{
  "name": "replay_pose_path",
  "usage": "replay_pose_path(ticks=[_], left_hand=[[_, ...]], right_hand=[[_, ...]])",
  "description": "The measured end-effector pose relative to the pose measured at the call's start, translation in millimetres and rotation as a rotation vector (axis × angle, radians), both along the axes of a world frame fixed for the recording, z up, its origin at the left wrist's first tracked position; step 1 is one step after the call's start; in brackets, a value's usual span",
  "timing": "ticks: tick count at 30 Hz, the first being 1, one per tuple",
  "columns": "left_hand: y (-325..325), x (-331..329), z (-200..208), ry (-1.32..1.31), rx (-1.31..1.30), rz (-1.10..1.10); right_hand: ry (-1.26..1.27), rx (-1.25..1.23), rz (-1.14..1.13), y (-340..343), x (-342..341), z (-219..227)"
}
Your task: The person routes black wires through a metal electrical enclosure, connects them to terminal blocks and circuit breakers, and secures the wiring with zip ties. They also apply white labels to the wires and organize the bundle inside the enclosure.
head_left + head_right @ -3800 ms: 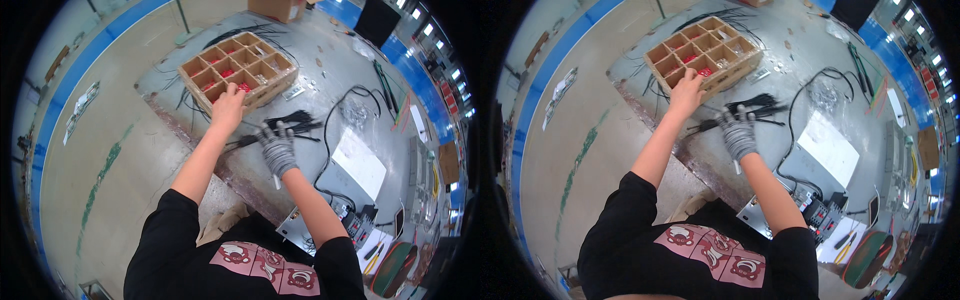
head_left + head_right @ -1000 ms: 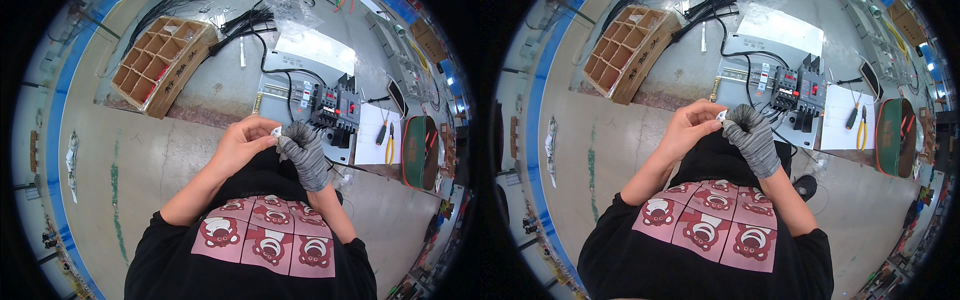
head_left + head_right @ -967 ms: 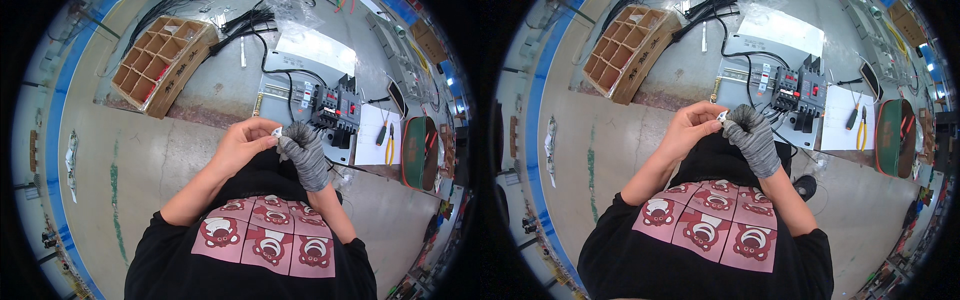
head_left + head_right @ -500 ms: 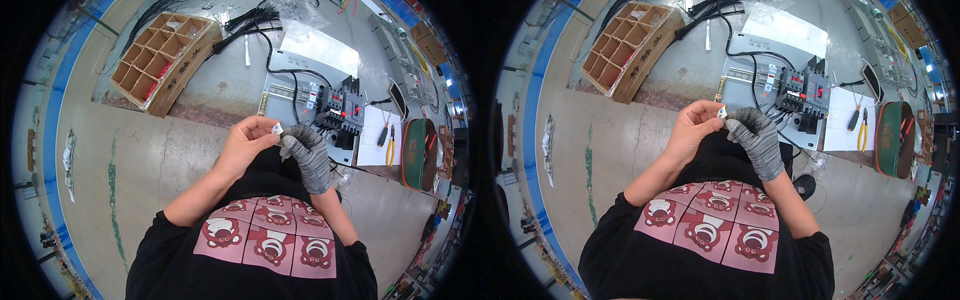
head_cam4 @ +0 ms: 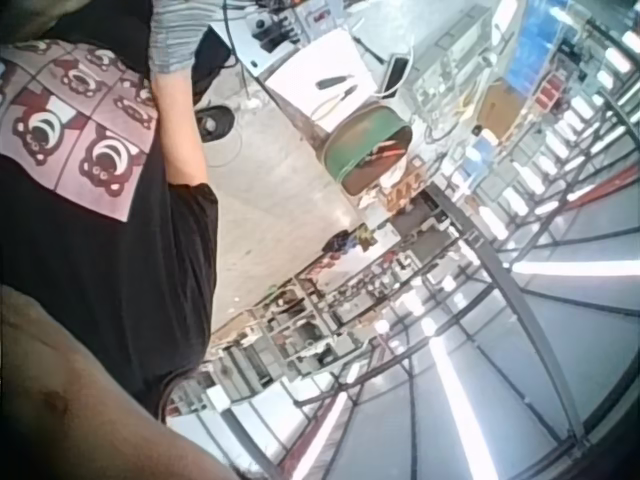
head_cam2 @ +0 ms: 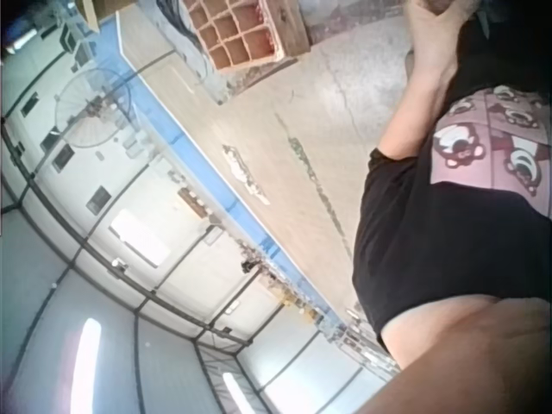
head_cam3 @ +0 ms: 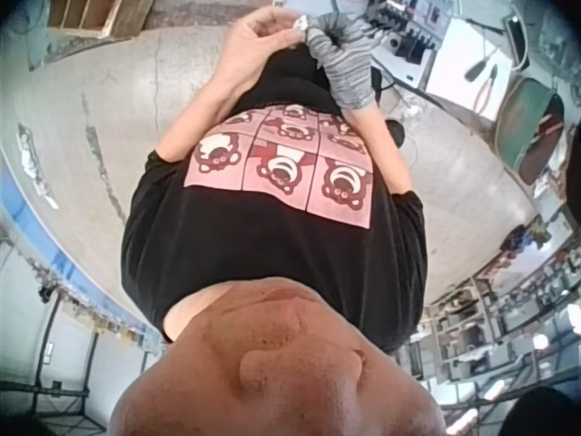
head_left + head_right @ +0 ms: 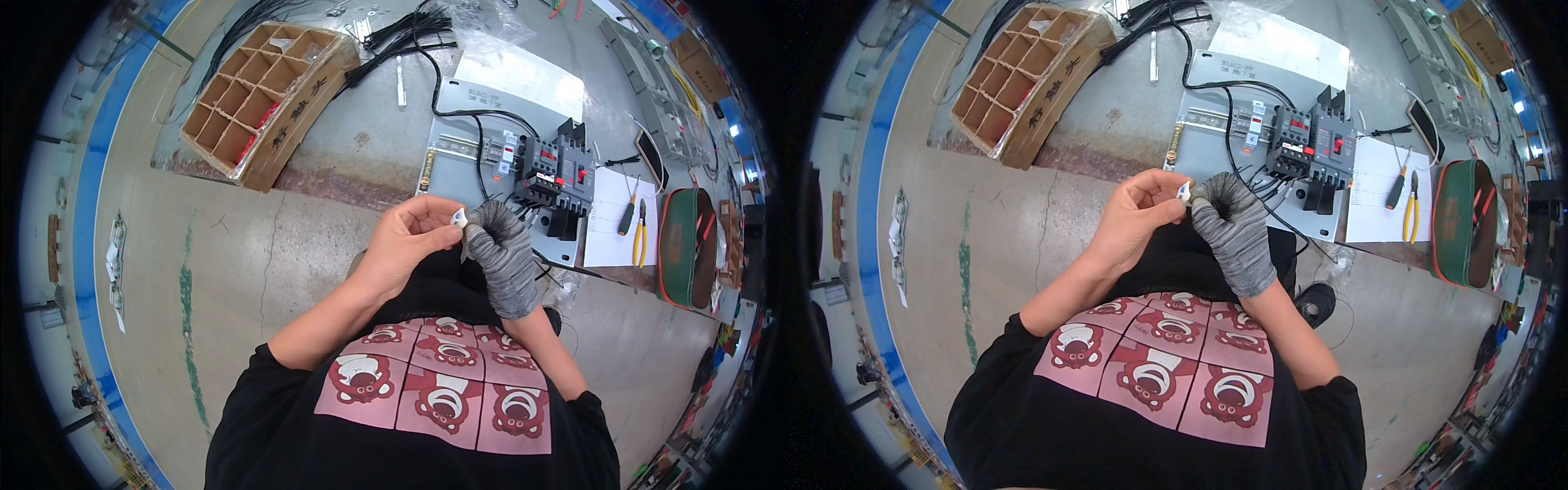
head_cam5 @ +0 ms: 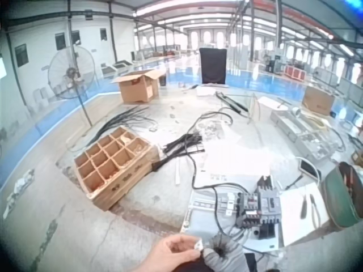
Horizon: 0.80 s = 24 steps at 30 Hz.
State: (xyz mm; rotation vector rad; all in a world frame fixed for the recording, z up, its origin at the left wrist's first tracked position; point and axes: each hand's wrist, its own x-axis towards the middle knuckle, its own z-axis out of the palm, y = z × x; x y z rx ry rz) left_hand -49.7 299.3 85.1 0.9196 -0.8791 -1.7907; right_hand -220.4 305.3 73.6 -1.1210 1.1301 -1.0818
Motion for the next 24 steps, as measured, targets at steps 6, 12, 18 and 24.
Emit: replay_pose_path(ticks=[6,12,18,24], left_hand=[[0.4,-5.4,-0.5,-0.041,-0.138,0.077],[-5.7,-2.5,0.8,-0.273,-0.292,0.079],[-10.3,-1.4,-1.8,-0.309,-0.320,0.089],[-11.4,-3.1,2.5,-0.262,-0.243,0.071]], right_hand=[[-0.079,0.105,0.003,4.2,-0.3,21.9],[0.009,0.119,0.021,-1.5,-6.4,23.2],[0.000,0.120,0.039,-7.4,-7.8,21.4],[0.069,0.030,0.022,-10.2,-4.7,18.3]])
